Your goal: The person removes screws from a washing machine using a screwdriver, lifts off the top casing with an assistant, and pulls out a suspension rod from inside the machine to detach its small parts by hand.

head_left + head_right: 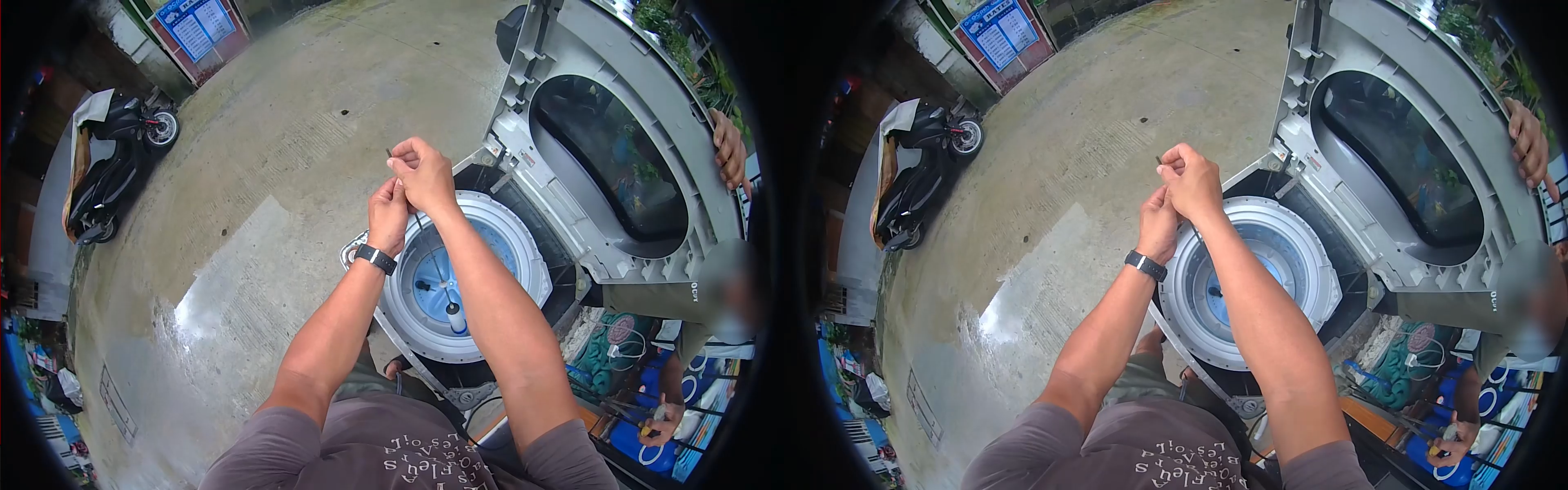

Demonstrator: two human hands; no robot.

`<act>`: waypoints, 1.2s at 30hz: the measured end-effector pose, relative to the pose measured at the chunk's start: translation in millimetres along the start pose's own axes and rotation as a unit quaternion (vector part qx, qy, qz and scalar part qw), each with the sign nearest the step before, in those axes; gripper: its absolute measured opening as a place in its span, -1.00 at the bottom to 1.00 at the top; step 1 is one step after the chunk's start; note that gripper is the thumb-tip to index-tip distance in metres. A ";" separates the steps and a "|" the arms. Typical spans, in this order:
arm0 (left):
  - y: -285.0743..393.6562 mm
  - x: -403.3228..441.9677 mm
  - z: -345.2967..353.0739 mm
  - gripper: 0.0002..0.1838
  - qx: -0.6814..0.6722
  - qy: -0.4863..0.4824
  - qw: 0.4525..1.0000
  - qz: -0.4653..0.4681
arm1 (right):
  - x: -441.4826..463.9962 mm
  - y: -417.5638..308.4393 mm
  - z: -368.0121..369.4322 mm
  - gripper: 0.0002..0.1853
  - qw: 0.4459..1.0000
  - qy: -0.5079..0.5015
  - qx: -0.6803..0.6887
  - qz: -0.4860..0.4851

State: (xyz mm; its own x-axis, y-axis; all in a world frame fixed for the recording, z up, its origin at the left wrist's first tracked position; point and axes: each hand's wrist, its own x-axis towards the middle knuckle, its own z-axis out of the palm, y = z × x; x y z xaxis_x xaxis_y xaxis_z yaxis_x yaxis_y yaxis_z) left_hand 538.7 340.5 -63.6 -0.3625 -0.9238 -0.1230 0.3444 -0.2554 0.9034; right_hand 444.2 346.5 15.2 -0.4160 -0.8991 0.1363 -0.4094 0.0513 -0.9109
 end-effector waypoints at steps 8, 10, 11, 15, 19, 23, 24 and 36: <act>7.4 -26.0 -14.8 -0.65 -0.036 -0.034 0.999 -0.023 | -23.6 -17.5 2.1 -0.78 0.999 -0.038 0.011 -0.012; 12.6 -31.0 -11.3 -0.69 -0.036 -0.005 0.999 -0.005 | -25.7 -20.7 2.6 -0.78 0.999 -0.037 0.009 -0.018; 10.6 -30.8 -17.0 -0.69 -0.035 -0.005 0.999 -0.004 | -27.5 -22.4 3.6 -0.79 0.999 -0.036 0.007 -0.023; 10.9 -30.3 -28.3 -0.68 -0.040 -0.049 0.998 -0.015 | -30.1 -29.1 6.3 -0.79 0.999 -0.037 0.010 -0.025; 15.9 -31.7 -31.1 -0.68 -0.058 -0.055 0.997 -0.008 | -31.6 -37.9 7.8 -0.79 0.998 -0.037 -0.002 -0.042; 23.1 -35.8 -28.9 -0.68 -0.060 -0.045 0.997 -0.006 | -33.4 -42.8 9.2 -0.79 0.998 -0.036 -0.004 -0.042; 24.1 -36.7 -29.9 -0.69 -0.055 -0.049 0.997 -0.003 | -33.5 -43.3 9.7 -0.79 0.998 -0.035 -0.004 -0.044; 45.3 -55.3 -15.8 -0.63 -0.078 -0.060 0.995 0.007 | -49.6 -58.6 -1.8 -0.82 0.998 -0.027 0.006 -0.053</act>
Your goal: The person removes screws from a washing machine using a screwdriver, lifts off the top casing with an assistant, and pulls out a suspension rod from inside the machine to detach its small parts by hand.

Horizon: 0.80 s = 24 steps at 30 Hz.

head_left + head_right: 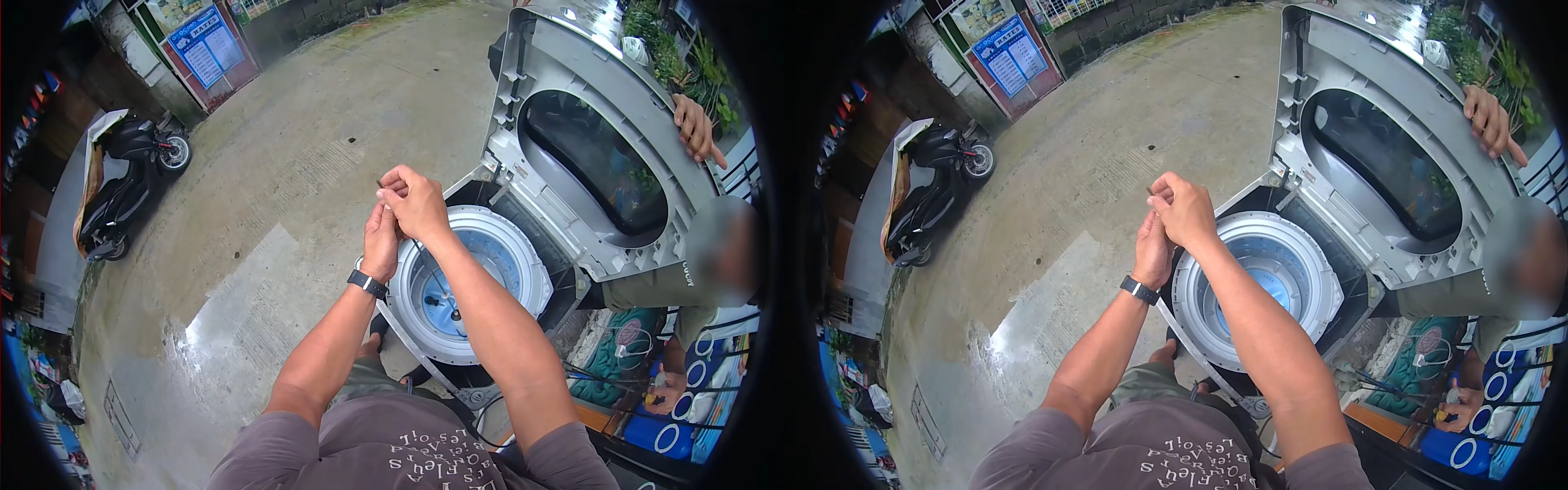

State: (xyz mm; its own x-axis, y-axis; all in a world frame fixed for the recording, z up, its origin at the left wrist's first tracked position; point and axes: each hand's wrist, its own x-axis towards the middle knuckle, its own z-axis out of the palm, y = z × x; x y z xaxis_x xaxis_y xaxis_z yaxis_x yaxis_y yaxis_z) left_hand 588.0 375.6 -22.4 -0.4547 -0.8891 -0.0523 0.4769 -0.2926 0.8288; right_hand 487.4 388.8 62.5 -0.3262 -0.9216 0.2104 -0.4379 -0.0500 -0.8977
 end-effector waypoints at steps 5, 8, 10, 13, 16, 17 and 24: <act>5.1 -10.4 11.0 -0.60 0.026 -0.036 0.999 0.032 | -14.9 -2.3 -10.2 -0.79 1.000 -0.001 -0.003 -0.018; 9.7 -15.5 11.9 -0.57 0.057 -0.050 0.997 0.023 | -26.3 1.9 -17.1 -0.78 0.999 0.008 0.012 -0.048; 5.1 -12.9 9.3 -0.63 0.068 -0.045 0.997 0.013 | -34.2 4.2 -23.6 -0.77 0.997 0.014 0.012 -0.077; 4.3 -11.0 9.7 -0.66 0.126 -0.061 0.989 0.042 | -41.8 2.5 -30.9 -0.75 0.995 0.024 0.009 -0.100; 21.9 -12.6 12.8 -0.67 0.196 -0.093 0.974 0.060 | -47.4 -9.0 -40.7 -0.73 0.995 0.034 0.004 -0.097; 32.6 -12.2 18.6 -0.67 0.220 -0.114 0.965 0.085 | -49.8 -13.8 -45.1 -0.72 0.992 0.044 0.022 -0.117; 161.0 -12.4 41.9 -0.48 0.159 -0.161 0.957 0.184 | -116.7 -27.4 -113.2 -0.69 0.990 0.092 0.013 -0.102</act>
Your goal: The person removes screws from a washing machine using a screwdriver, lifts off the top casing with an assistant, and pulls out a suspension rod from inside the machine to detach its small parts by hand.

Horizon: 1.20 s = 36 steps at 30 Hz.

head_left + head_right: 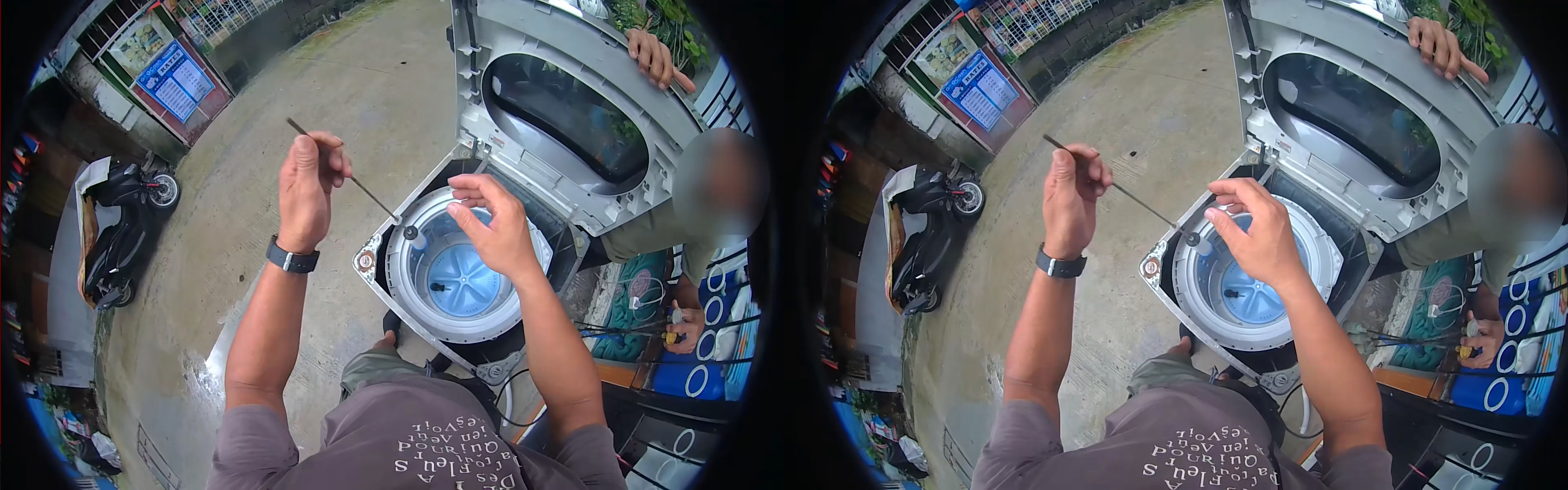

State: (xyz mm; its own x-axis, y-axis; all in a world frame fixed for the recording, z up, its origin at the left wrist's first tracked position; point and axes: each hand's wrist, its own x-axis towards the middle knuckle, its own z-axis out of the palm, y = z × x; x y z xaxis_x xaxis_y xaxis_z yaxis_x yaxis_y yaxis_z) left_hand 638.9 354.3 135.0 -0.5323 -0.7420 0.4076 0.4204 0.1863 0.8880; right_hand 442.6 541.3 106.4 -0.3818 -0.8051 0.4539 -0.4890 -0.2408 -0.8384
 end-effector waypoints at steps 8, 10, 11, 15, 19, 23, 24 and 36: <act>156.9 -12.1 -93.5 -0.65 -0.026 -0.070 0.994 0.076 | -158.7 80.6 -62.0 -0.72 0.964 0.038 -0.055 0.259; 151.3 -21.6 -95.2 -0.66 -0.014 -0.052 0.996 0.069 | -188.6 93.9 -59.9 -0.73 0.951 0.034 -0.070 0.300; 146.1 -23.3 -94.8 -0.66 -0.002 -0.033 0.997 0.070 | -197.2 98.1 -55.5 -0.74 0.938 0.032 -0.086 0.334; 44.9 -39.2 -100.7 -0.58 0.062 -0.055 0.995 -0.053 | -181.0 97.6 -0.5 -0.73 0.939 -0.047 -0.070 0.333; -90.6 -68.3 -135.8 -0.47 0.216 -0.136 0.942 -0.217 | -128.6 119.0 101.5 -0.73 0.938 -0.165 -0.010 0.304; -181.9 -91.0 -154.2 -0.49 0.235 -0.183 0.911 -0.284 | -100.4 171.1 218.0 -0.69 0.945 -0.144 -0.045 0.289; -199.7 -95.4 -158.0 -0.49 0.202 -0.172 0.915 -0.305 | -93.6 179.5 239.9 -0.67 0.949 -0.120 -0.053 0.285; -244.8 -130.4 -168.8 -0.59 0.244 -0.124 0.938 -0.211 | -66.8 180.0 268.8 -0.67 0.946 -0.157 -0.209 0.192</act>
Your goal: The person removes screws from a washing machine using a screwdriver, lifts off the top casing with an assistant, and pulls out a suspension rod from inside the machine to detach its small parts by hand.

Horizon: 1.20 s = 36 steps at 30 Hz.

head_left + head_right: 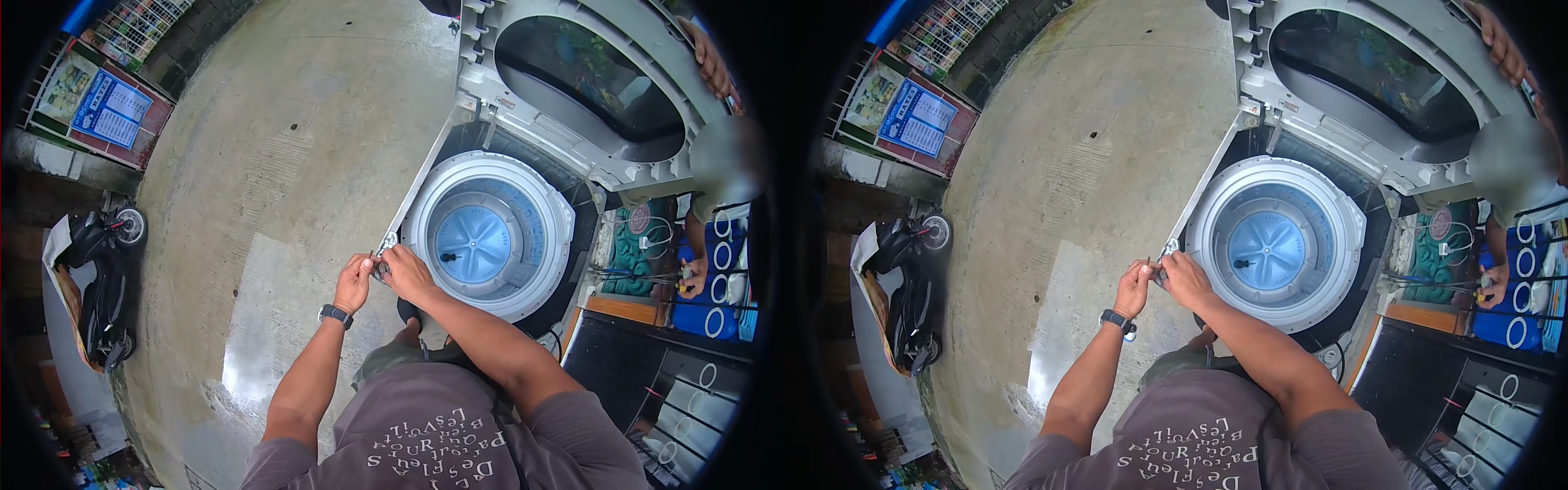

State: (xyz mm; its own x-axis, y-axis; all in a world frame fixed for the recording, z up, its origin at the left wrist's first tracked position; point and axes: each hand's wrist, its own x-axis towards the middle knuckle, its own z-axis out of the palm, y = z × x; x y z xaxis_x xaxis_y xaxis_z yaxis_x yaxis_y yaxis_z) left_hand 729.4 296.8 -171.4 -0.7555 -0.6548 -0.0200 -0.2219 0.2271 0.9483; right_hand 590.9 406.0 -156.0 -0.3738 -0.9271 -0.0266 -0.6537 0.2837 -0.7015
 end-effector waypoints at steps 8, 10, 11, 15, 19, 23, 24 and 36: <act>45.1 -12.0 -11.6 -0.53 0.047 -0.044 0.996 -0.062 | -6.1 11.2 -27.6 -0.64 0.959 -0.077 0.253 0.102; 71.4 -10.2 -12.2 -0.50 0.063 -0.055 0.995 -0.063 | -9.7 3.0 -52.5 -0.65 0.916 -0.093 0.363 0.145; 88.9 -9.9 -11.0 -0.50 0.083 -0.042 0.996 -0.007 | -16.2 1.4 -67.6 -0.67 0.827 -0.092 0.538 0.133; 143.5 -7.6 -6.5 -0.44 0.060 -0.051 0.995 0.068 | -43.5 -11.1 -136.0 -0.68 0.601 -0.080 0.790 0.086; 190.0 5.7 -1.3 -0.44 0.066 -0.124 0.986 0.091 | -48.4 -17.5 -202.6 -0.55 0.599 -0.061 0.798 0.031; 224.8 20.1 11.9 -0.61 0.001 -0.198 0.979 0.045 | -51.5 -17.4 -243.1 -0.52 0.692 -0.068 0.718 -0.032; 230.7 24.1 16.2 -0.65 -0.056 -0.206 0.977 -0.005 | -52.9 -18.7 -249.2 -0.52 0.691 -0.067 0.719 -0.031; 258.6 37.4 45.7 -0.75 -0.135 -0.241 0.961 0.030 | -70.8 -7.5 -267.0 -0.55 0.708 -0.057 0.703 -0.029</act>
State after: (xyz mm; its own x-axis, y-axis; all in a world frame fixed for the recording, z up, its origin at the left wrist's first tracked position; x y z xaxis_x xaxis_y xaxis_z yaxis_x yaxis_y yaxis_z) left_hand 615.6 363.9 58.5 -0.9742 -0.2209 -0.0453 -0.0503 0.0169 0.9986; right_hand 446.5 534.9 41.3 -0.2661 -0.9635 0.0308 0.6660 -0.2068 -0.7167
